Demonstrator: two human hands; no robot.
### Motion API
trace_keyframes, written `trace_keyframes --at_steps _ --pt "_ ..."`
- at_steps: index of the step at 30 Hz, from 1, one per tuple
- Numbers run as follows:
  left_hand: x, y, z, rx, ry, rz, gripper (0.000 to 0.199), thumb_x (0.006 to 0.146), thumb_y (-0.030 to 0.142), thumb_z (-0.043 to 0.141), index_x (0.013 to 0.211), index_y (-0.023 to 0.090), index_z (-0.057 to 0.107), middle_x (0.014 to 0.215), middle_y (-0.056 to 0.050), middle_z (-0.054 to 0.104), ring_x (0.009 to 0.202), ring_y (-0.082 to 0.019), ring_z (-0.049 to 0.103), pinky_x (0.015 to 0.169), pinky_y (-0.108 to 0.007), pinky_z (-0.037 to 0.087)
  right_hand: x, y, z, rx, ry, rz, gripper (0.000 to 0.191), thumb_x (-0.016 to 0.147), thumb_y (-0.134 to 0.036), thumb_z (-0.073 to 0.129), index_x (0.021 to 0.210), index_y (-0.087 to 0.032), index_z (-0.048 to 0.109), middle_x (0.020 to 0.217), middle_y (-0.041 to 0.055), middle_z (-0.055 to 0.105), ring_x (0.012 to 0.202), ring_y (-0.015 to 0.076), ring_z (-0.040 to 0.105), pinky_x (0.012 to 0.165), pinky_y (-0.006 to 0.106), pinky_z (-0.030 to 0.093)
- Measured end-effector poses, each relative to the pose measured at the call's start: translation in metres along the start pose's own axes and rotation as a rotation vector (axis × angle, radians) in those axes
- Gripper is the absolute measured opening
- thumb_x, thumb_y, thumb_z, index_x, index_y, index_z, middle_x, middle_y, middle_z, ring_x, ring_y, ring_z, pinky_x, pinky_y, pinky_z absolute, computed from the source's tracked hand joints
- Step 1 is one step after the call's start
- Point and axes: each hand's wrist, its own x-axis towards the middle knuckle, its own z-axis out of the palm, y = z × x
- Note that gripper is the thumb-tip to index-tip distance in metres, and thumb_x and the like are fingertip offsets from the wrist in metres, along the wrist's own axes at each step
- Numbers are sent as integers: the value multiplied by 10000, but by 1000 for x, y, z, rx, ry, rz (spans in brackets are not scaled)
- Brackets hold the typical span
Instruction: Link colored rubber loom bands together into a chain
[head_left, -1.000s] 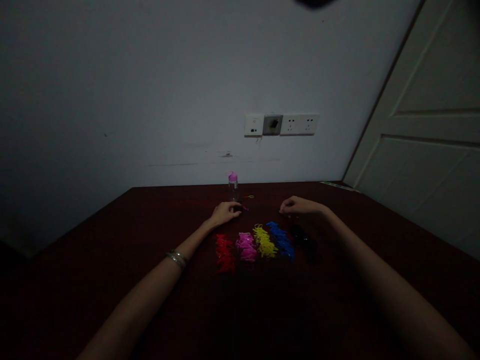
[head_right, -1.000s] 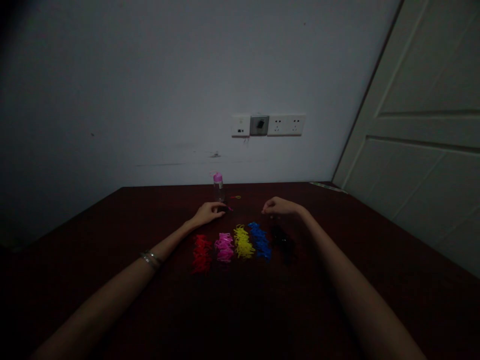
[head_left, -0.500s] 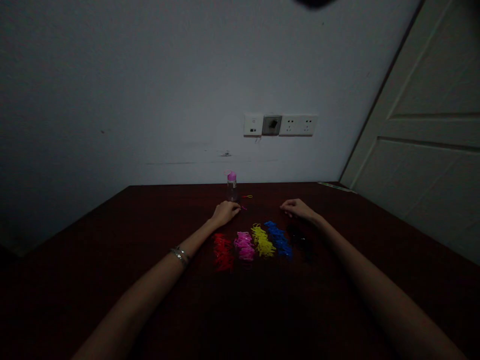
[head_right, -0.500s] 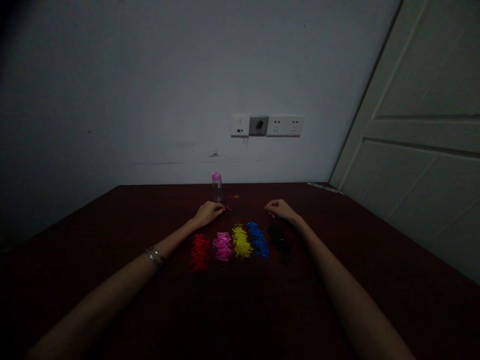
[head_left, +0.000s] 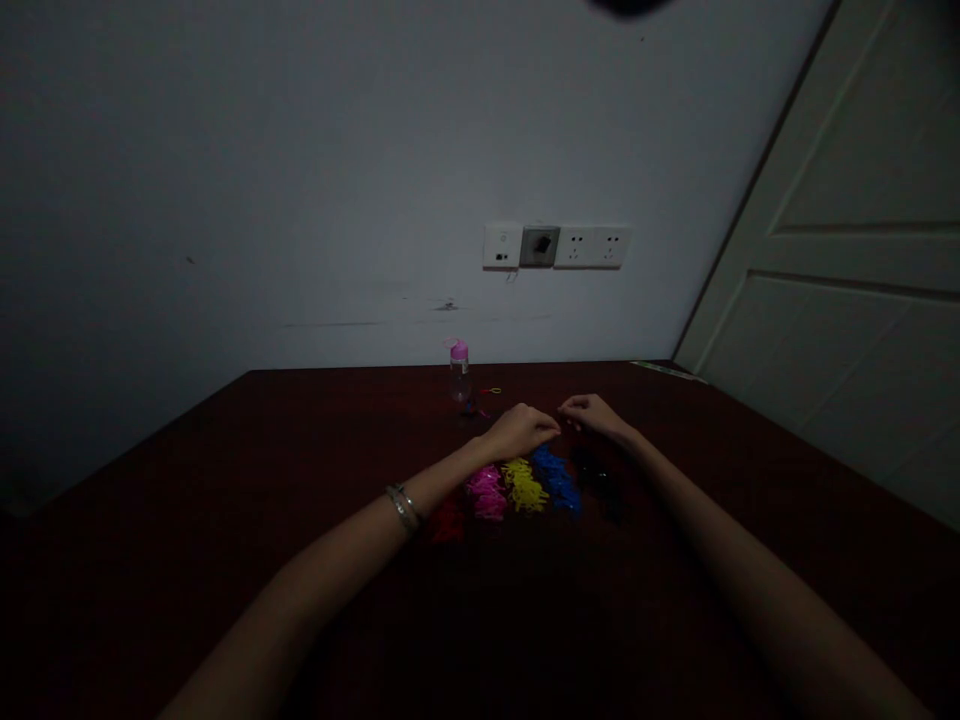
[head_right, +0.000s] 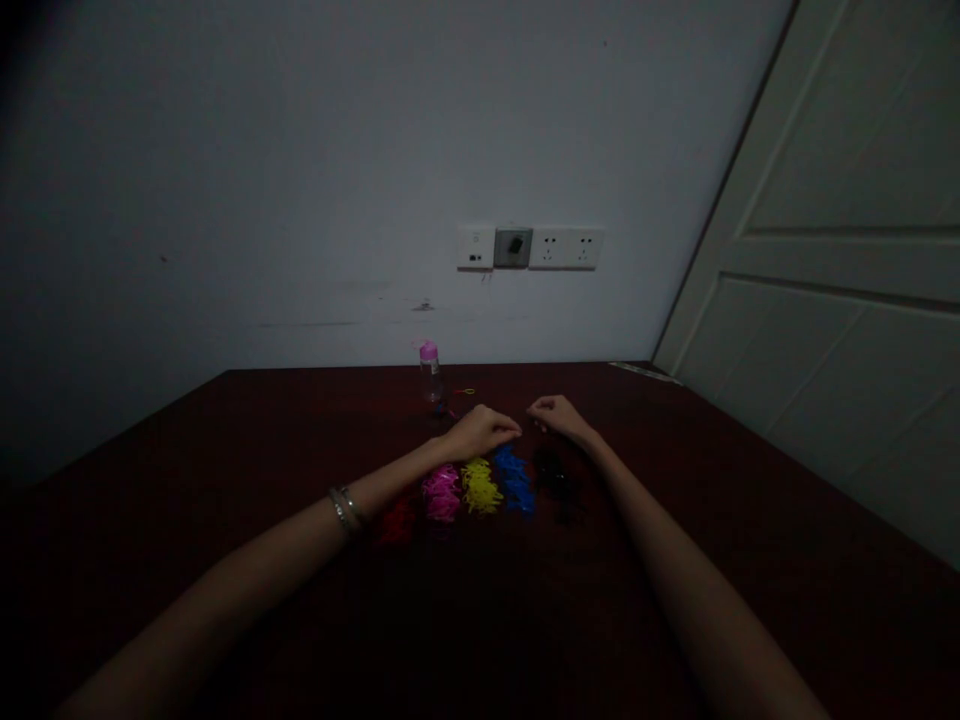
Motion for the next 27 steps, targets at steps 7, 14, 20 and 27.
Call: trace_keyframes --at_steps 7,14,20,27 --pt "15 14 17 20 -94 30 265 752 294 537 961 187 659 834 -52 668 676 -134 571 620 -213 385 2 5 -1 31 -11 -23 270 669 -377 510 717 -118 568 462 -27 492 417 73 427 401 184 304" --pt "-12 -41 -17 -140 256 -221 377 791 377 438 820 94 684 758 -52 665 661 -133 553 601 -209 383 5 9 2 56 46 -12 257 648 -370 553 682 -116 577 474 -24 488 406 63 410 385 181 282" --pt "-48 -95 -43 -158 390 -417 442 777 433 414 684 102 691 626 -49 651 599 -144 567 584 -220 379 6 11 3 59 67 4 242 638 -367 558 653 -125 566 464 -27 481 407 67 414 388 182 291" --pt "-52 -111 -46 -214 627 -544 396 753 405 429 644 118 678 661 -53 662 650 -159 589 640 -239 394 -2 -9 3 32 58 -2 259 642 -371 553 680 -116 576 485 -27 481 425 70 416 408 191 306"
